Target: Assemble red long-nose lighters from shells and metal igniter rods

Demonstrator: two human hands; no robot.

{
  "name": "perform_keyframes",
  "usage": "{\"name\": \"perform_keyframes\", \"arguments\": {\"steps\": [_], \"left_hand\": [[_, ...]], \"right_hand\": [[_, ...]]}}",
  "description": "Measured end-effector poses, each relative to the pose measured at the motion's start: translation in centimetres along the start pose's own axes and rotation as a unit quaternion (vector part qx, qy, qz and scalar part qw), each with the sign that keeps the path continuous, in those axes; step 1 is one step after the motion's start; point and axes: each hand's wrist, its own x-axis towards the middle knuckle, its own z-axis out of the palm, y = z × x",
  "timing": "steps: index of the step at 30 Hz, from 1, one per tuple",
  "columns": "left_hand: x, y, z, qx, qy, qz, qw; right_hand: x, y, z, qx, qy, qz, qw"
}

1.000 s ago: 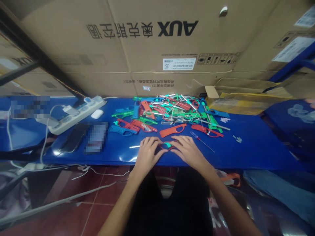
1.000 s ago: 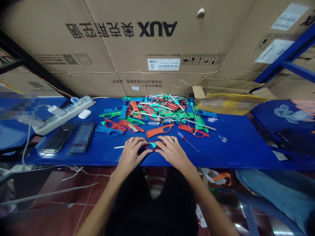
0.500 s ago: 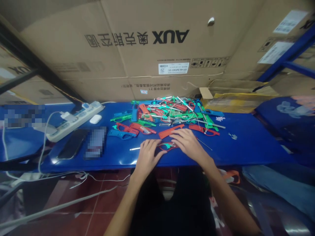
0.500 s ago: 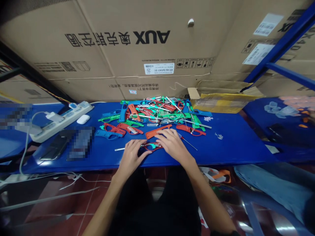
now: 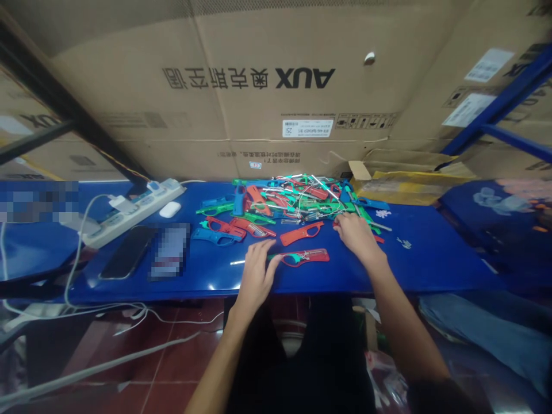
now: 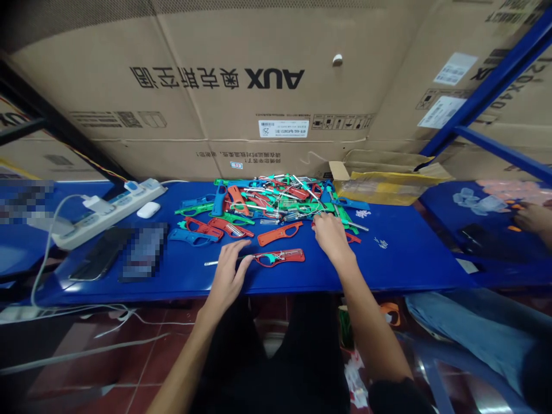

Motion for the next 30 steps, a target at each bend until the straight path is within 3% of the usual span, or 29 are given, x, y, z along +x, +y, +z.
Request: {"name": "perform_keyframes", "arguments": {"steps": [5, 8, 10, 14, 17, 19, 21, 23, 26, 28, 30], "left_hand": [[0.0, -0.1, 0.1, -0.014, 0.011, -0.004, 1.0], [0.0, 0.0, 0.1, -0.005, 0.017, -0.004, 1.0], [0.0, 0.0, 0.2, -0.001, 0.019, -0.006, 1.0], [0.0, -0.1, 0.2, -0.006, 0.021, -0.012, 1.0], [0.0, -0.2, 0.2, 0.0, 0.021, -0.012, 1.0], [0.0, -0.3, 0.2, 0.003, 0.022, -0.012, 1.0], [0.0, -0.3, 0.3, 0.001, 0.025, -0.014, 1.0], [0.0, -0.2, 0.2, -0.006, 0.029, -0.017, 0.999], [0.0, 0.0, 0.1, -0.017, 0.026, -0.015, 0.999], [-0.1, 0.0, 0.1, -0.021, 0.021, -0.005, 1.0], [-0.2, -0.2, 0.2, -0.019, 0.022, 0.014, 0.999]], "right_hand": [[-0.5, -0.8, -1.9, -0.01, 0.016, -0.023, 1.0], [-1.5, -0.6, -2.3, 0.001, 0.064, -0.035, 0.997], [-2.0, -0.3, -1.8, 0.008, 0.076, -0.035, 0.996], [-2.1, 0.3, 0.0, 0.017, 0.022, -0.005, 1.0], [-1.7, 0.7, 0.4, 0.028, 0.019, -0.003, 0.999], [-1.6, 1.0, -0.2, 0.059, 0.032, -0.008, 0.998], [-2.1, 1.3, -1.3, 0.157, 0.071, -0.019, 0.985], [-3.0, 1.1, -2.5, 0.306, 0.148, -0.02, 0.94], [-4.8, -0.4, -3.3, 0.503, 0.281, 0.012, 0.817], [-5.8, -1.9, -2.6, 0.595, 0.298, 0.024, 0.746], [-6.6, -3.4, -1.0, 0.652, 0.253, 0.027, 0.714]]}}
